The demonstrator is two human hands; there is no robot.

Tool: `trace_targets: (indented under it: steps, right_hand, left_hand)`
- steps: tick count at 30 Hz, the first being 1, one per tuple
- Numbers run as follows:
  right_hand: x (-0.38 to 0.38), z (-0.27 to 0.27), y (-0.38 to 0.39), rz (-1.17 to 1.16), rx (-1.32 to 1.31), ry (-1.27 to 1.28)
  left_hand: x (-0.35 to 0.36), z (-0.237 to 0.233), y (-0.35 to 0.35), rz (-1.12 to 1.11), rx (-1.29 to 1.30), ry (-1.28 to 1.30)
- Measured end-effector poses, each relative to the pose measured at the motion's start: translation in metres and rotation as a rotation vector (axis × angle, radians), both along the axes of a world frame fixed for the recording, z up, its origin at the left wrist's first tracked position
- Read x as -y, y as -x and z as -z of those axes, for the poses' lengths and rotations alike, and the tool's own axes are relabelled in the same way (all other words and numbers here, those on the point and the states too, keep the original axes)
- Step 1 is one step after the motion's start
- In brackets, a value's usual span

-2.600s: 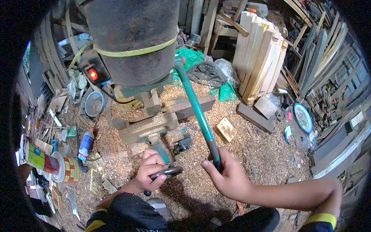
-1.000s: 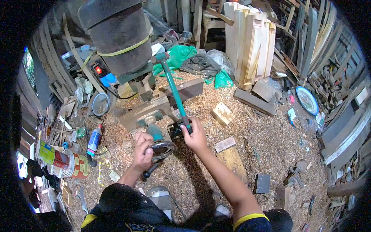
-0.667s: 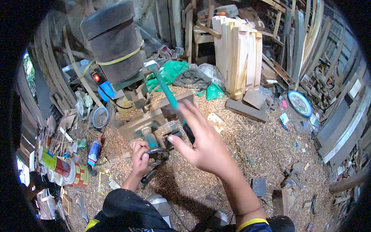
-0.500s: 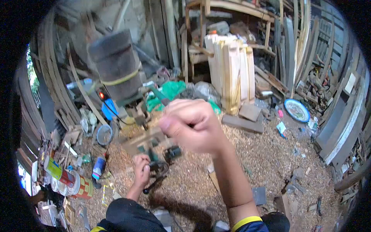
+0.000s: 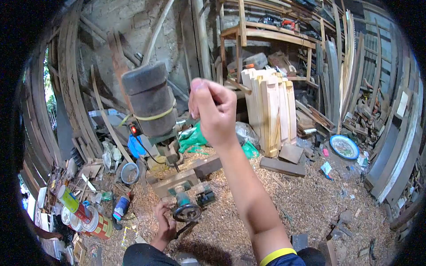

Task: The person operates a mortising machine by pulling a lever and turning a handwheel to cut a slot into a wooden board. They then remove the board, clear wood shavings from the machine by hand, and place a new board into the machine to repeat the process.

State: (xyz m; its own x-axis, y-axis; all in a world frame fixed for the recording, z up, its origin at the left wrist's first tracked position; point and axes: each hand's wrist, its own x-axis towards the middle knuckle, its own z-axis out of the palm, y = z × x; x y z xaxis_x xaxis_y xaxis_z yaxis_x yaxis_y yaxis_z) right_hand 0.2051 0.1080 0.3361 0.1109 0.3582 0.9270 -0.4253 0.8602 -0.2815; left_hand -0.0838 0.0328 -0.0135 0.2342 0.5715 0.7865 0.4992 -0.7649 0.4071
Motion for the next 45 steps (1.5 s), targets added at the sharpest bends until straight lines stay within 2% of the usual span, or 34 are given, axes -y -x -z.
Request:
trace_targets:
  steps: [2,6,8,9,12,14,16,18,24,27,29,32,40,41,42,44,45]
  right_hand:
    - [0.003,0.000,0.001,0.020,-0.023,0.005]
    - [-0.001,-0.001,0.001,0.033,-0.032,-0.045]
    - [0.006,-0.002,0.003,0.176,0.038,-0.024]
    - [-0.004,-0.002,0.002,0.033,-0.034,-0.097]
    - [-0.004,-0.003,0.006,0.128,-0.033,-0.013]
    - [0.001,-0.007,0.006,0.083,-0.046,0.012]
    - [0.018,-0.017,0.009,0.141,0.007,0.065]
    - [-0.007,-0.021,0.010,0.143,-0.039,0.054]
    - [-0.014,-0.024,0.008,0.063,-0.033,0.021]
    - [-0.014,-0.026,0.007,0.079,-0.001,-0.017]
    - [-0.015,-0.031,0.009,0.150,-0.020,0.065]
    - [-0.022,-0.041,0.010,0.084,-0.024,0.055]
    - [-0.016,-0.037,0.013,0.097,-0.035,-0.001]
    - [-0.014,-0.038,0.011,0.105,-0.033,0.024]
    - [-0.015,-0.038,0.011,0.110,-0.035,0.024]
    - [-0.019,-0.039,0.011,0.130,-0.064,0.076]
    - [-0.015,-0.039,0.012,0.131,-0.062,0.081]
  left_hand:
    - [0.004,0.003,0.001,-0.042,-0.034,-0.010]
    - [-0.004,0.016,-0.001,0.011,0.042,-0.106]
    - [-0.004,0.016,-0.002,0.074,0.024,-0.144]
    - [-0.009,0.031,0.001,0.079,0.009,-0.175]
    - [-0.010,0.061,-0.004,0.035,0.019,-0.178]
    - [-0.009,0.067,-0.004,-0.009,0.036,-0.152]
    - [-0.008,0.060,-0.002,0.005,0.089,-0.109]
    - [-0.006,0.050,-0.004,0.022,0.097,-0.106]
    - [-0.007,0.045,-0.006,0.036,0.120,-0.145]
    - [-0.006,0.045,-0.004,0.058,0.078,-0.143]
    - [-0.005,0.045,-0.002,0.067,0.046,-0.141]
    - [-0.002,0.045,0.002,0.089,-0.002,-0.139]
    - [0.008,0.049,0.014,0.137,-0.115,-0.118]
    - [0.010,0.058,0.016,0.052,-0.123,-0.114]
    - [0.007,0.057,0.014,0.058,-0.124,-0.114]
    - [0.002,0.056,0.010,0.105,0.025,-0.156]
    - [-0.004,0.058,0.010,0.149,0.001,-0.199]
